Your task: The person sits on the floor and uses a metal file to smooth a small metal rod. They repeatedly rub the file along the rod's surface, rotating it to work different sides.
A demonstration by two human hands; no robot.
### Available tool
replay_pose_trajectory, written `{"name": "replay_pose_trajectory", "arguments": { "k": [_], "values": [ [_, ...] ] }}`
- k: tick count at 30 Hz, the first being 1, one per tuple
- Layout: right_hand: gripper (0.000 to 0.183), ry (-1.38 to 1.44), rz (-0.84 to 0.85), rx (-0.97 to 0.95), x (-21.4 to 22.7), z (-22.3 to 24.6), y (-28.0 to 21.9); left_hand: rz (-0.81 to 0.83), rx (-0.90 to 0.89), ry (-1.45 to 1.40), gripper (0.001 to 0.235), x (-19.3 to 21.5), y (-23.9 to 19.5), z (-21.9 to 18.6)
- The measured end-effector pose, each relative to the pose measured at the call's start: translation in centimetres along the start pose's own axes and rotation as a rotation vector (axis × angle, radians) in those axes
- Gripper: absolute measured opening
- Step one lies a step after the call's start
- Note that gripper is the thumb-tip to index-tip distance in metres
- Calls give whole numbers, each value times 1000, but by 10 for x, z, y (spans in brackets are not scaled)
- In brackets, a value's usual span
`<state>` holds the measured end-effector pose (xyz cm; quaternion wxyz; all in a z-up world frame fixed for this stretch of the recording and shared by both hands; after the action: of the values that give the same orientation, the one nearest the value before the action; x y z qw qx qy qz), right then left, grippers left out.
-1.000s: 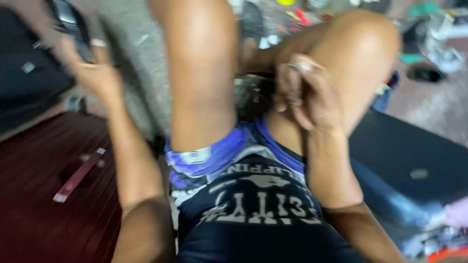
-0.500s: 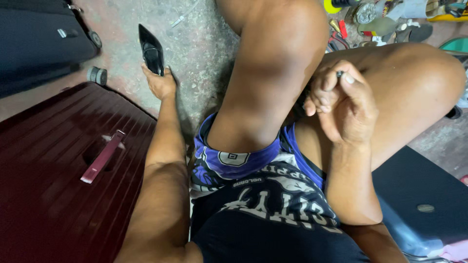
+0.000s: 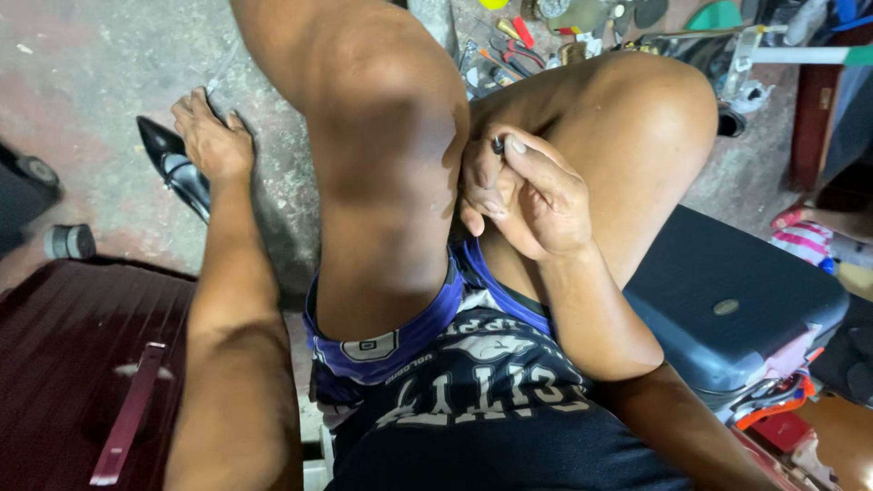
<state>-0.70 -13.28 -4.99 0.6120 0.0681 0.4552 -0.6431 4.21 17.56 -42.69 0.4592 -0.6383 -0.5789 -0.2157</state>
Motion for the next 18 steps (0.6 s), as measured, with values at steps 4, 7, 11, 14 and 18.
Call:
{"name": "replay_pose_trajectory", "arguments": {
  "k": [4,7,11,14,18],
  "values": [
    [33,106,33,-19,0,3,3,128,58,130,40,-24,17,7],
    [31,137,-11,-17,6,-1,1,48,-91,170,42,-26,20,9],
    [32,132,-41,-15,16,-3,-1,-107,-82,82,46,-15,22,12],
    [33,108,-53,-17,20,-3,0,-73,-52,70,42,-12,23,18],
    [32,115,-65,-13,21,-6,1,7,-108,129,28,-11,29,22]
  ]
}}
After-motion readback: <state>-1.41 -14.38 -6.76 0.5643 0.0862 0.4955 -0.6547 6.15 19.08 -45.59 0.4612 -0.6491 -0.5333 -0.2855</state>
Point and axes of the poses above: each hand's wrist, its own y-axis towards the middle knuckle, its own x-axis out of the back of the hand, z = x × y, the point moved 5 cm from there along y, towards the middle knuckle, and after that the axes turned 2 degrees about y, right-handed, at the moved point
